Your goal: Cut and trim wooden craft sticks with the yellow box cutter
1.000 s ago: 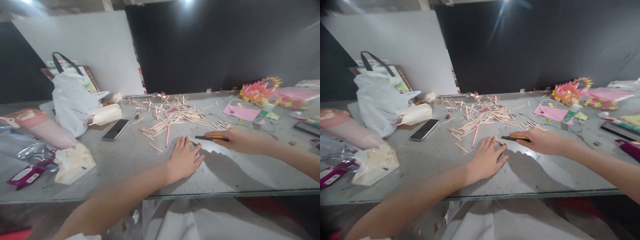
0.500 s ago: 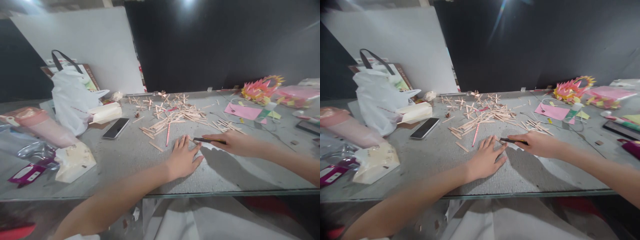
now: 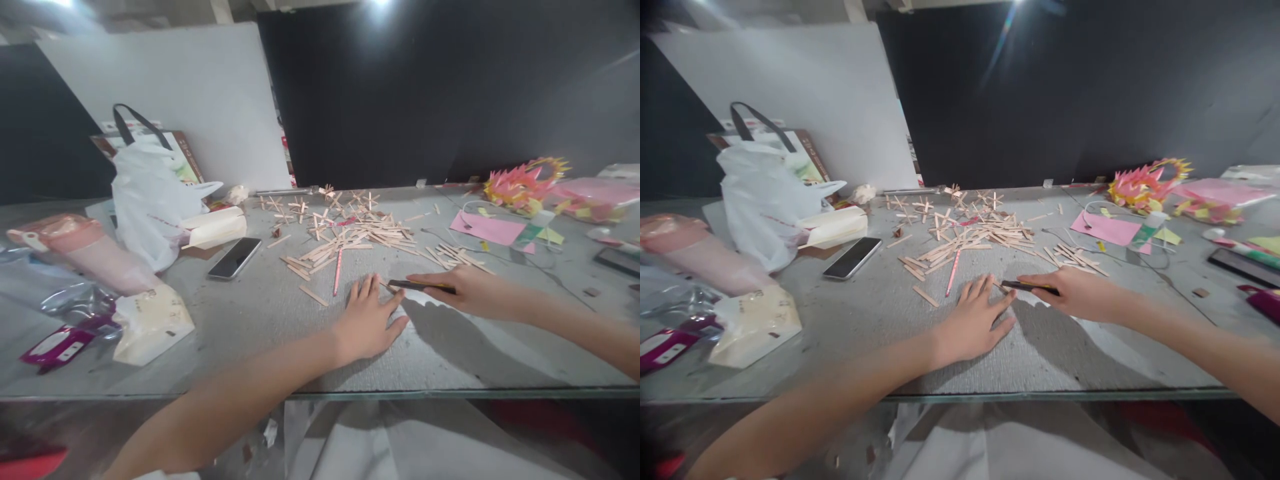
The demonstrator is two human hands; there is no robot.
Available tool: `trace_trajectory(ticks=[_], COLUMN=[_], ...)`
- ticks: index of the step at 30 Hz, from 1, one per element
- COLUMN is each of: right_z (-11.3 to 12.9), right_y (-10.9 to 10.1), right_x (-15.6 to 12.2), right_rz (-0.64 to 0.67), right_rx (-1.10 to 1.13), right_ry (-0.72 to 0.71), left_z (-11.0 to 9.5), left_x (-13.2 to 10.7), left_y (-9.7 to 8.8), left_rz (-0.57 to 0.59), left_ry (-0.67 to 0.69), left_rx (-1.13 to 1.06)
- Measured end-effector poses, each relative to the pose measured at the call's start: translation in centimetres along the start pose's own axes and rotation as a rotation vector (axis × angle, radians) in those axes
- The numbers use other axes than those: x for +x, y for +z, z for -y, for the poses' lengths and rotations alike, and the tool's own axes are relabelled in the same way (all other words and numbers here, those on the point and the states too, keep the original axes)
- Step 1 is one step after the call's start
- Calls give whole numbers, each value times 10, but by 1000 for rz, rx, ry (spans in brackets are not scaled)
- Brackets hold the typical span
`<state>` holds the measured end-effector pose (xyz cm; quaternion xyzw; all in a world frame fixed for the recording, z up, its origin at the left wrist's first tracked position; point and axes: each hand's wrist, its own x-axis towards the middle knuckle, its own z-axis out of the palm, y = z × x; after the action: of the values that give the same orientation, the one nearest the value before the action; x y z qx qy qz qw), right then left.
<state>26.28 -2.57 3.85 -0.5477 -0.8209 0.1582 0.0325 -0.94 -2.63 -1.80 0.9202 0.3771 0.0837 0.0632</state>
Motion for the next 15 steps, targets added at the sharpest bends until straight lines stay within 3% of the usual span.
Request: trace_trajectory(ticks=[7, 15], right_z=[7, 16], right_y=[-5, -35], right_x=[1, 25], right_rz=[-6, 68], right_rx=[-19, 70], right_ry=[-9, -54], left_z=[-3, -3], left_x=[1, 2], left_y=[-4, -4], left_rz=[28, 2], left_ry=[-9, -1], left_rx=[2, -8])
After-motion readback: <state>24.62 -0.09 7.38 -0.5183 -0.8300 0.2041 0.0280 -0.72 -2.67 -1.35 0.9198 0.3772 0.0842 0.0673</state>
